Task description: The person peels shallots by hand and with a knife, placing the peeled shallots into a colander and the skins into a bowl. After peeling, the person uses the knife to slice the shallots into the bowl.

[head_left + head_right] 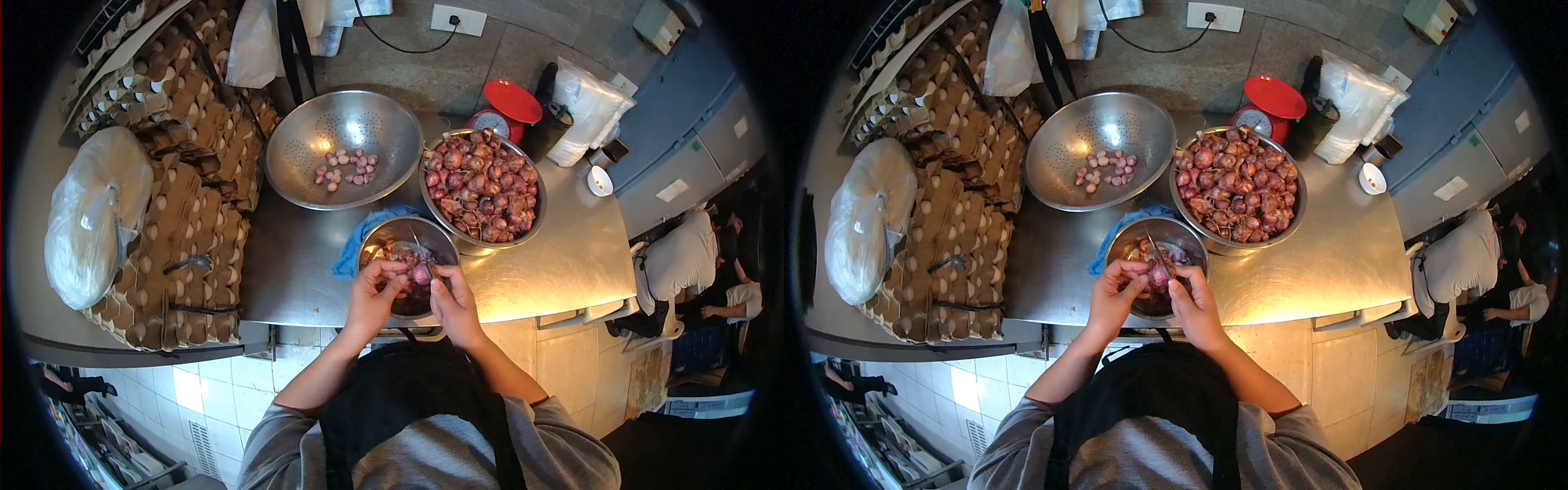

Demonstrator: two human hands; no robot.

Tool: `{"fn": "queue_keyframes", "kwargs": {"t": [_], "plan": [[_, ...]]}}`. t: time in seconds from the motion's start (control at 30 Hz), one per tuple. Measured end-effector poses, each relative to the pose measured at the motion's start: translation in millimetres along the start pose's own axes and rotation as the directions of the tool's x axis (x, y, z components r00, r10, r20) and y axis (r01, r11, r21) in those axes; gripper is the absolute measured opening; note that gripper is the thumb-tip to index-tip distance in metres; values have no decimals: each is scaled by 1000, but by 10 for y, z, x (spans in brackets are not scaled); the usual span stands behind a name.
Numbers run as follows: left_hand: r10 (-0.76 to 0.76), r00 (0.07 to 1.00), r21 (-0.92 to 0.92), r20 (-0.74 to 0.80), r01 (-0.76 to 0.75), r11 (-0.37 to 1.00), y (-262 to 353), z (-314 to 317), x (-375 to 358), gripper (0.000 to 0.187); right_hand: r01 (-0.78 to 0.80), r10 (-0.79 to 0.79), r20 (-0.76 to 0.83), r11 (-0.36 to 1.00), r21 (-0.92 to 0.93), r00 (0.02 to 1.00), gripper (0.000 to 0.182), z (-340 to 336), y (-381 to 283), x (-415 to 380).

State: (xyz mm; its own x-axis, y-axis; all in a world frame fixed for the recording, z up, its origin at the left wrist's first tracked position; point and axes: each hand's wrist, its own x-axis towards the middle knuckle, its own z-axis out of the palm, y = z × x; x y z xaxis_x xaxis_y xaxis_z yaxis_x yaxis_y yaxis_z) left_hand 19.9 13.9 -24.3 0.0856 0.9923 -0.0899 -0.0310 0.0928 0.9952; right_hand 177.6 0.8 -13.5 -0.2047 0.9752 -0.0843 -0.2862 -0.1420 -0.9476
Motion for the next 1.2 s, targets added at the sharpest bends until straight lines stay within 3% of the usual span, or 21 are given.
{"fn": "queue_keyframes", "kwargs": {"t": [0.03,0.07,0.13,0.2,0.23,0.3,0.33,0.43,0.5,0.53,0.63,0.73,0.97,1.07,1.1,1.2], "plan": [[46,999,214,-17,-41,976,-24,-30,24,30,16,-16,-3,1000,-7,1000,13,-9,4,4],[189,982,432,0,-170,886,-38,-48,32,32,6,-6,-14,1000,-5,1000,13,-24,-3,4],[433,894,774,119,-356,523,47,-73,33,36,-14,14,-27,1000,-1,1000,14,-47,-17,18],[480,873,739,87,-380,556,93,-14,51,37,-9,9,-36,1000,3,999,14,-45,-11,24],[503,861,719,73,-395,571,113,30,63,37,-4,5,-44,1000,5,999,14,-52,-9,25],[242,970,287,29,-240,927,149,86,65,38,51,-57,-54,992,-112,997,14,-39,27,28],[98,993,35,59,-101,994,150,106,54,39,75,-85,-55,983,-171,995,14,-24,47,19],[-15,991,-282,134,53,958,70,138,61,38,55,-53,22,987,-152,998,17,56,-11,-26],[-29,990,-380,139,80,922,90,115,60,36,-12,18,81,998,-67,997,17,16,-59,-20],[-38,989,-427,144,96,899,103,105,56,35,-50,52,110,998,-25,993,17,-14,-86,-22],[6,995,-313,99,26,949,144,87,38,36,-251,225,178,958,136,958,15,-61,-237,-33],[-22,990,-397,136,75,915,181,41,1,41,-250,231,114,947,199,966,13,-134,-247,49],[-144,973,-532,182,221,818,236,-54,-38,33,-173,179,77,982,-73,981,48,-115,-249,67],[-126,973,-617,195,222,755,166,-57,-18,24,-272,277,147,961,-53,949,48,-152,-156,18],[-137,972,-640,191,229,734,168,-47,-14,22,-201,214,133,974,-103,968,43,-130,-105,7],[-153,972,-692,177,233,683,156,-12,-6,16,-319,310,152,947,38,939,43,-79,-174,-85]]}}
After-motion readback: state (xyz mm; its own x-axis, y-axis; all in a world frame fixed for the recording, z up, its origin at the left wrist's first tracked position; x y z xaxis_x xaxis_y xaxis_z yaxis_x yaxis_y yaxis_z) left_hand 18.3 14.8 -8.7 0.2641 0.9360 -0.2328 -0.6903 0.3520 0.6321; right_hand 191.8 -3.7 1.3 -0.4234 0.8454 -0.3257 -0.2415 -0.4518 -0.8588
